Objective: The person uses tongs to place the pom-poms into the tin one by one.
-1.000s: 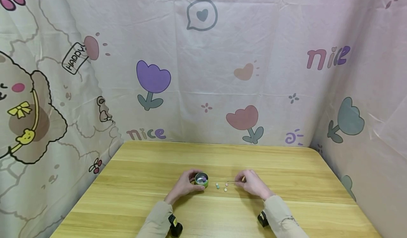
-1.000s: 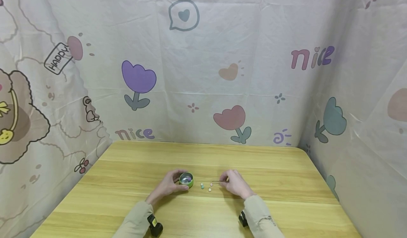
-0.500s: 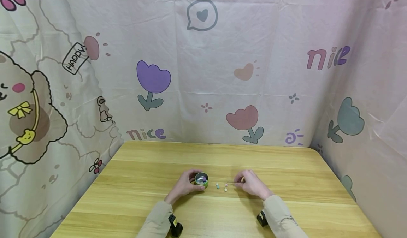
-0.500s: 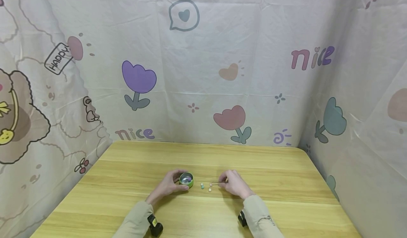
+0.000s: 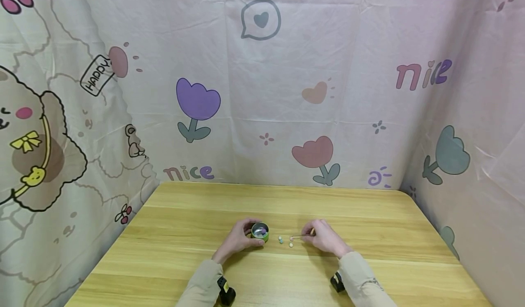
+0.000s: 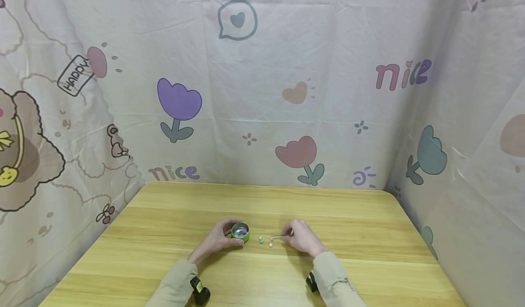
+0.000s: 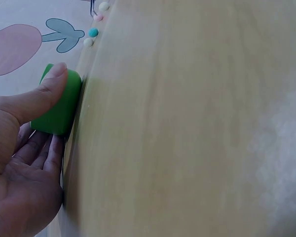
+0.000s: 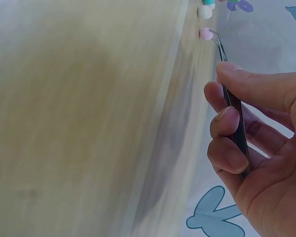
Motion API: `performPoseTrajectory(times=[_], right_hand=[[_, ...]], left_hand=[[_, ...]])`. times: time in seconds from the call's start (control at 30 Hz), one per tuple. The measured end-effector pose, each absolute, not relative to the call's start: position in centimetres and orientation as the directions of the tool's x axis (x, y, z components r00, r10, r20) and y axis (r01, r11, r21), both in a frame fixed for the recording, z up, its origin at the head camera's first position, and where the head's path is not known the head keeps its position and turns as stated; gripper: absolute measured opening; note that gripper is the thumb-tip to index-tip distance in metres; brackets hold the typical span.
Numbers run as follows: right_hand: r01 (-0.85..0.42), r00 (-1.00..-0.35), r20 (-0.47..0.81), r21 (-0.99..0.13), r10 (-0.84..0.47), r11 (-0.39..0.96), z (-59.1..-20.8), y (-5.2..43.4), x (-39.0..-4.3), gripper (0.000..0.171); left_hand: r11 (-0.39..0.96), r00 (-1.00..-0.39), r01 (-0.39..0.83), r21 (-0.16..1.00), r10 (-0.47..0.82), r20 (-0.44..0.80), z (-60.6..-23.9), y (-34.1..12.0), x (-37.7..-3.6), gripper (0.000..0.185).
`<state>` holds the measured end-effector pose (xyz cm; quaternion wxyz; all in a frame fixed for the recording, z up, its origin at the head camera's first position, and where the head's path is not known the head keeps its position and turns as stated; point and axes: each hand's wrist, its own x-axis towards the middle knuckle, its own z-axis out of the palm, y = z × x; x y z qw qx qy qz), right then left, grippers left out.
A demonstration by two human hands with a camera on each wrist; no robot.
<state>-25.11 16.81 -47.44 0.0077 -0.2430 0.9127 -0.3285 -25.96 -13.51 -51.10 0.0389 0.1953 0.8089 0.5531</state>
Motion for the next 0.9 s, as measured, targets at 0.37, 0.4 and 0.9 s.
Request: performPoseTrajectory(times=[0.37, 0.4, 0.9], right_hand=[[-0.435, -0.882, 0.144, -0.617, -0.45, 0.656, -47.5, 16.91, -25.11, 0.005], [-0.436, -0.881, 0.145, -0.616, -0.449, 0.656, -47.48, 16.91, -25.11, 0.005], [-0.435, -0.887, 0.169, -0.613, -0.429, 0.66, -47.42, 16.63, -25.4, 0.004]], left_hand=[[0.315, -0.921, 0.273, 0.909, 0.359, 0.152, -51.19, -13.45, -26.04, 0.062], [0.315, -0.921, 0.272, 0.909, 0.358, 0.151, -51.18, -13.46, -26.03, 0.061], [0.298, -0.92, 0.268, 0.916, 0.361, 0.152, -50.83, -13.57, -25.78, 0.062]])
